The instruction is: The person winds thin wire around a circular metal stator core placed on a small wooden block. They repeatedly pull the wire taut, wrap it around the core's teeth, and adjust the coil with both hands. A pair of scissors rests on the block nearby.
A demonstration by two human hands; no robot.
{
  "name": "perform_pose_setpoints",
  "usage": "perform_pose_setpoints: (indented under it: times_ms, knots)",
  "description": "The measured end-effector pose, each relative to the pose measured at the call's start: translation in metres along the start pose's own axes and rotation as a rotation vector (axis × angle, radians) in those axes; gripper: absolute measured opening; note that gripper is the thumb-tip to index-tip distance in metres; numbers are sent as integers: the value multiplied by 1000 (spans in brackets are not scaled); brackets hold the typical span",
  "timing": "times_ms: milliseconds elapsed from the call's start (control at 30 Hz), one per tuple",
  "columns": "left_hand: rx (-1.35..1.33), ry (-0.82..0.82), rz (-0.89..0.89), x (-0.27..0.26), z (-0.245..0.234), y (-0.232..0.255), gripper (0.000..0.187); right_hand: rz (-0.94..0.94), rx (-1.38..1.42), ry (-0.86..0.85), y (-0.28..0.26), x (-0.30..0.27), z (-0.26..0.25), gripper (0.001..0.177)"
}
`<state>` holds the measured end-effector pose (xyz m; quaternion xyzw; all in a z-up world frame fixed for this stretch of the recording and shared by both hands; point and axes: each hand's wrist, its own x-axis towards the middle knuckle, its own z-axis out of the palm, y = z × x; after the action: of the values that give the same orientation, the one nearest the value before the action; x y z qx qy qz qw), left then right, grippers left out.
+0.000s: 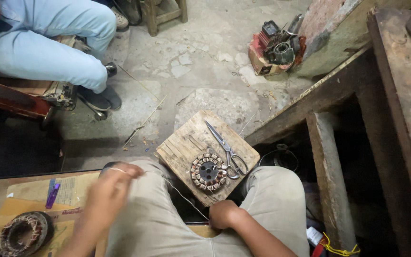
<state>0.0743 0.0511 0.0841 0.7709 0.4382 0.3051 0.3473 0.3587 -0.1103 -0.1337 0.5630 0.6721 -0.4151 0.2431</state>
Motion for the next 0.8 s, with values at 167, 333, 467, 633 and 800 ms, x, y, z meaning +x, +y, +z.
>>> perform_pose_setpoints:
  times_ms: [167, 333, 467, 633, 800]
  knots:
    - [632, -340, -606, 23, -93, -2, 40, -35, 49, -110, -4, -8, -13, 27]
    - [931, -715, -654, 16, -141, -82, 46, -63, -70, -10, -5, -2, 2, 22]
    - [892, -845, -864, 14, -132, -89, 59, -75, -94, 77, 4, 0, 22, 20]
    - [955, -698, -668, 14, -67, 18, 63, 31, -1, 210, 24, -11, 14, 34]
    - [547, -432, -288, 29, 36, 33, 70, -53, 95, 279, 42, -20, 1, 62]
